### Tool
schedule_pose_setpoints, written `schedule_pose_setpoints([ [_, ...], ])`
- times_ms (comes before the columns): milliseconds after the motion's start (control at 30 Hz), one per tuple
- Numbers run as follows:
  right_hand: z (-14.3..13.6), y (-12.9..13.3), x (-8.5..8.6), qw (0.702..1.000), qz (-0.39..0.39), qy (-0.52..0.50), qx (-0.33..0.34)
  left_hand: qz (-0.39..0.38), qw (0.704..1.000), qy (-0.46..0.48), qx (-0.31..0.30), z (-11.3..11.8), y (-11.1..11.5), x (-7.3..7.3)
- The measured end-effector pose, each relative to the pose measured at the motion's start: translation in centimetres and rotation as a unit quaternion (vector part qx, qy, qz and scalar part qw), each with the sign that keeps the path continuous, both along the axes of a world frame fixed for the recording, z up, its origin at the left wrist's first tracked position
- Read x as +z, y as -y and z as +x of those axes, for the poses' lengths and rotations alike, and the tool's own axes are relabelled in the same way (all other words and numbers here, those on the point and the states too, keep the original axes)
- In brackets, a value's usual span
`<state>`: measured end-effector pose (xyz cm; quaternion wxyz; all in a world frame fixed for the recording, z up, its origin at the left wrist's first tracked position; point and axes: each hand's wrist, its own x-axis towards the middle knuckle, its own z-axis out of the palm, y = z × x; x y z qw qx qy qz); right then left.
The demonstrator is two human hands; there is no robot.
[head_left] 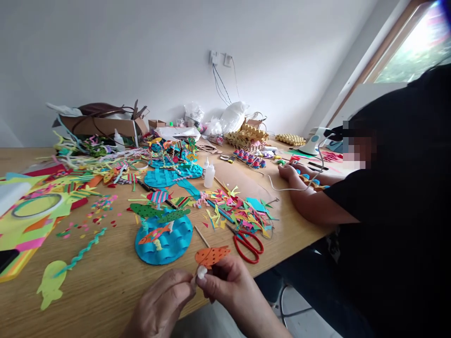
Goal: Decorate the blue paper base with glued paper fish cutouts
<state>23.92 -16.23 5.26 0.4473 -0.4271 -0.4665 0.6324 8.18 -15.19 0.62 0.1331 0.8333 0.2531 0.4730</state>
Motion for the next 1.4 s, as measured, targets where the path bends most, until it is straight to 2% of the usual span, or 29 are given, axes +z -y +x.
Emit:
schedule_pose_setpoints([
  [133,0.5,-0.3,0.2,1.000,-0.012,-0.016,-0.023,0.008,0.999,-0.031,-0.005,0.1,-0.3,-0.1],
  [233,1.1,-0.6,0.5,0.999,0.013,-0.008,-0.035,0.019,0.999,-0.030,0.001,0.3,-0.3,0.2],
  [333,1.4,-0.8,0.6,0.998,0.033,-0.004,-0.058,0.046,0.998,-0.010,0.041,0.4,-0.4,0.8],
  [433,1.1,-0.8,0.5,0.999,0.012,-0.019,-0.031,0.072,0.995,0.002,0.074,0.3,-0.5,1.1],
  [500,0.6,-0.7,0.3,1.000,-0.007,-0.025,-0.011,0.078,0.994,-0.004,0.071,0.3,-0.5,1.2],
  [633,-0.2,-0.9,-0.1,1.000,-0.013,-0.016,-0.023,0.071,0.995,-0.015,0.065,0.2,-0.6,1.0],
  [933,-0.2,-1.0,0.1,0.998,-0.004,0.068,-0.015,0.069,0.996,-0.007,0.055,0.2,-0.3,1.1],
  [1133,-0.1,-1.1,0.2,0.998,0.011,0.058,-0.024,0.065,0.996,-0.001,0.060,0.1,-0.4,0.2],
  [1267,0.3,-2.2,0.1,0.996,0.051,0.044,-0.066,0.084,0.990,-0.031,0.109,-0.4,-0.1,-0.2],
  [1333,0.4,-3.3,-0.2,0.993,0.076,0.046,-0.078,0.092,0.986,-0.044,0.130,-1.1,0.3,0.3],
  [1400,0.1,-4.6,-0.6,0.992,0.100,0.046,-0.063,0.096,0.984,-0.050,0.141,-2.1,0.5,1.2],
])
